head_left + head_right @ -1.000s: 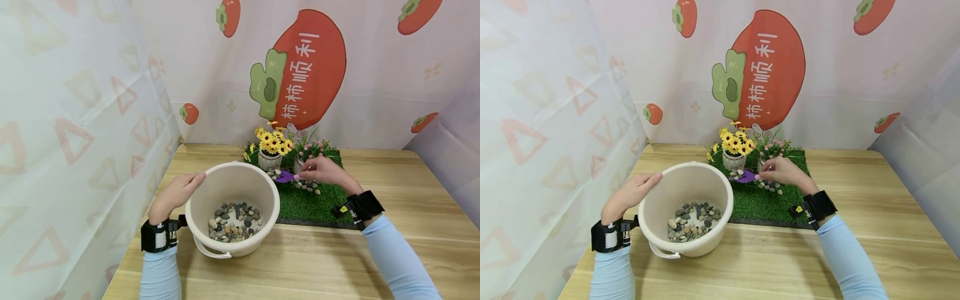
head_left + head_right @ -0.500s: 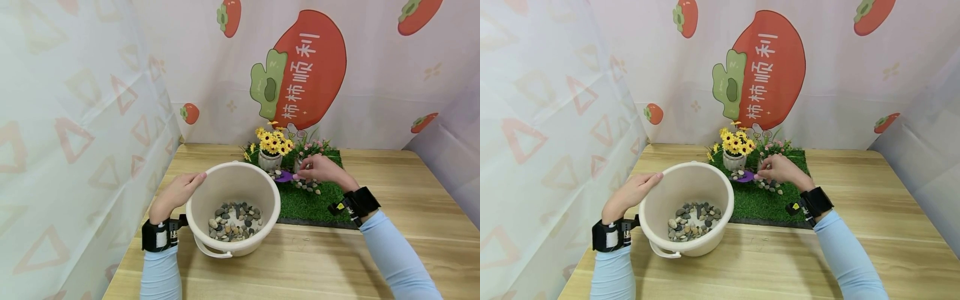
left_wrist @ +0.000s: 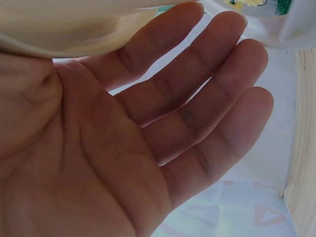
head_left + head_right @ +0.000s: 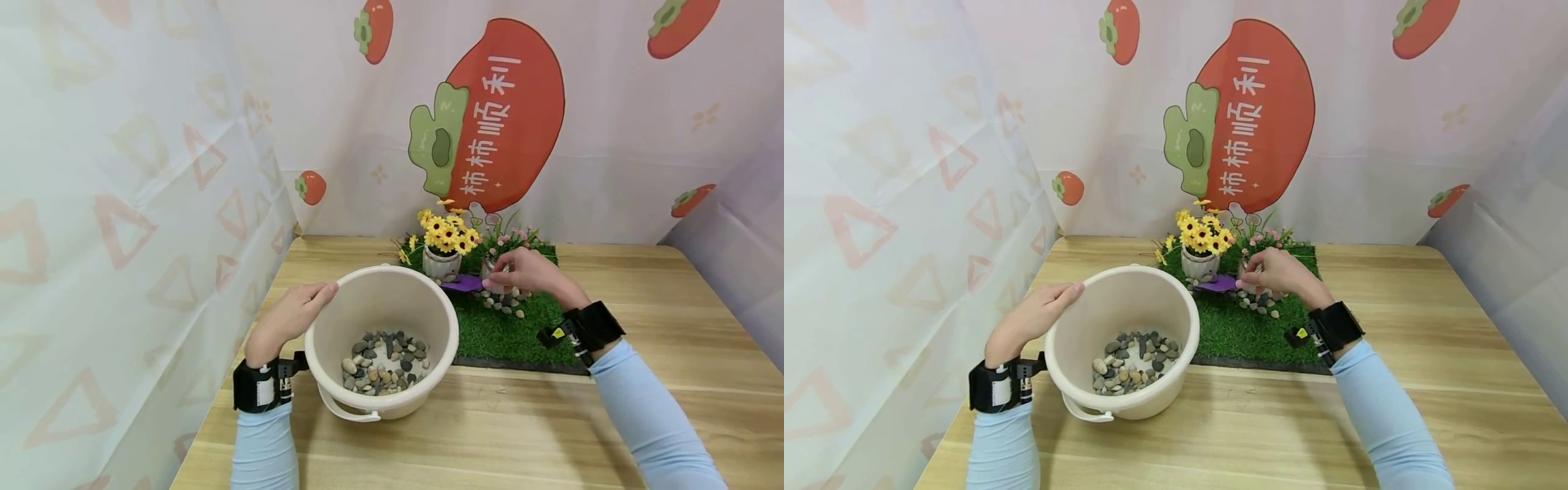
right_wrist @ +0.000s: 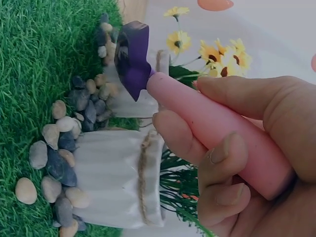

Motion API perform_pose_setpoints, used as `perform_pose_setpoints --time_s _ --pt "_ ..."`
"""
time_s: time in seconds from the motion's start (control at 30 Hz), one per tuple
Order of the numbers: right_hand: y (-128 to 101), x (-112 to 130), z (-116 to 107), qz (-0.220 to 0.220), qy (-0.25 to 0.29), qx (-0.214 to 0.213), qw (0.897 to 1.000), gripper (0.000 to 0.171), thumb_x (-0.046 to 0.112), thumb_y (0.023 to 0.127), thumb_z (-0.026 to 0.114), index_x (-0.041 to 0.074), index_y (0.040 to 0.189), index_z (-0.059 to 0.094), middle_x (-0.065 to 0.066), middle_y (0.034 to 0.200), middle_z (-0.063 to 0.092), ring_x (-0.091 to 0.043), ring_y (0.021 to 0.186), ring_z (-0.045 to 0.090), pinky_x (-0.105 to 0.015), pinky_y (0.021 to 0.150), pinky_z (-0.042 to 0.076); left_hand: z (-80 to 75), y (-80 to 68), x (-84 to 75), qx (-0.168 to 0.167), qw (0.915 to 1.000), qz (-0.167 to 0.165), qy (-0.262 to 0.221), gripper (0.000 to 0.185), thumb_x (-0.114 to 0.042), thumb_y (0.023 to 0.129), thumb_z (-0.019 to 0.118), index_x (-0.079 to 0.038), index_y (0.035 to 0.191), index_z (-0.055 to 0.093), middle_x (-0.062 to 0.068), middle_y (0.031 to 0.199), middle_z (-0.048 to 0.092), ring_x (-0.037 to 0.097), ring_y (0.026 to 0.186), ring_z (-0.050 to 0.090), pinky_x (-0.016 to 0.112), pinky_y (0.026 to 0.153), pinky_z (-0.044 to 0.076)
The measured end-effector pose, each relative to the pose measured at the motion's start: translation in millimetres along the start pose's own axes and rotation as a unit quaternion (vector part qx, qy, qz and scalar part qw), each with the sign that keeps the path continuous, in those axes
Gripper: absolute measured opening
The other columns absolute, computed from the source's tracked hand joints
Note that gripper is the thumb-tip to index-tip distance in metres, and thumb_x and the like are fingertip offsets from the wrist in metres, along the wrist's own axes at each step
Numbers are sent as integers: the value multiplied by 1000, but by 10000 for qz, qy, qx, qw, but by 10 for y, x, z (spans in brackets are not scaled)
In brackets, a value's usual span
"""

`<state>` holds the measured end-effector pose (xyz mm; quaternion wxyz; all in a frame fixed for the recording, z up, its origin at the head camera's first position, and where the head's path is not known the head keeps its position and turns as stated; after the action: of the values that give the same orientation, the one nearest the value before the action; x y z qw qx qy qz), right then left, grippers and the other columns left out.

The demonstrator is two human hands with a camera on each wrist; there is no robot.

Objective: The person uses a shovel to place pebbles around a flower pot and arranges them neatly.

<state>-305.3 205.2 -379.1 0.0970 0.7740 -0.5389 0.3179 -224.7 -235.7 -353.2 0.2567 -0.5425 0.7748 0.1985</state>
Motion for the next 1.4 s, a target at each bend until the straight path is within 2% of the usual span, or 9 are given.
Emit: perform_pose_setpoints --time_s 0.13,0.23,0.43,0.63,0.77,0.93,1.13,1.4 --pt "-32 33 -50 201 -86 18 9998 25 35 96 63 13 107 68 -12 85 70 -20 58 57 -40 60 50 16 -4 4 17 10000 24 -2 48 -42 107 34 -11 129 64 9 114 71 26 109 66 47 96 50" --pt "-76 52 -80 245 -106 15 9996 24 32 96 63 11 107 68 -11 82 70 -19 55 55 -38 57 48 20 -4 -3 19 10000 73 44 47 -42 107 34 -12 129 63 9 114 71 25 109 66 47 96 50" --pt "-197 74 -153 118 -207 -172 9996 24 28 98 61 10 111 67 -7 83 69 -19 63 59 -34 57 46 23 5 -7 23 9999 78 72 46 -42 107 35 -13 127 65 7 110 72 23 105 67 45 94 51" --pt "-311 133 -266 67 -473 -357 9982 30 28 99 59 8 120 65 -7 81 69 -21 56 55 -33 56 45 29 1 -7 34 10000 44 44 47 -42 107 34 -12 128 64 8 111 72 24 106 67 46 95 50" --pt "-385 201 -333 11 -443 -347 9984 35 30 98 60 6 124 63 -5 84 69 -19 56 53 -34 57 45 29 -4 -8 41 10000 23 21 49 -42 107 34 -10 130 62 9 113 72 26 108 67 48 96 50" --pt "-474 278 -409 -102 -381 -471 9981 29 30 98 60 10 117 66 -6 85 67 -18 54 49 -33 55 43 23 3 -3 31 10000 27 25 48 -42 107 34 -11 128 64 8 110 73 24 105 68 46 94 51" --pt "-515 324 -451 -193 -456 -597 9970 26 34 98 60 12 111 68 -5 82 66 -21 58 55 -32 56 46 7 -15 8 8 10000 60 72 47 -41 107 34 -11 125 66 7 106 73 22 101 69 45 92 51" --pt "-639 374 -533 -327 -326 -580 9972 25 34 98 60 13 109 69 -4 79 67 -17 52 50 -31 54 46 19 -28 5 62 10000 66 24 47 -40 107 34 -10 120 67 6 104 73 21 98 69 41 89 52"
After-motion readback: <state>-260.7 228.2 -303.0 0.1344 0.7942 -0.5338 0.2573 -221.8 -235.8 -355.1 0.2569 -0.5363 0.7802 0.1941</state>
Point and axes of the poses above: each hand's wrist, its own y-axis towards the middle knuckle, its own z-axis out of the palm, x = y × z, the point moved 1 cm from there along y, towards the middle knuckle
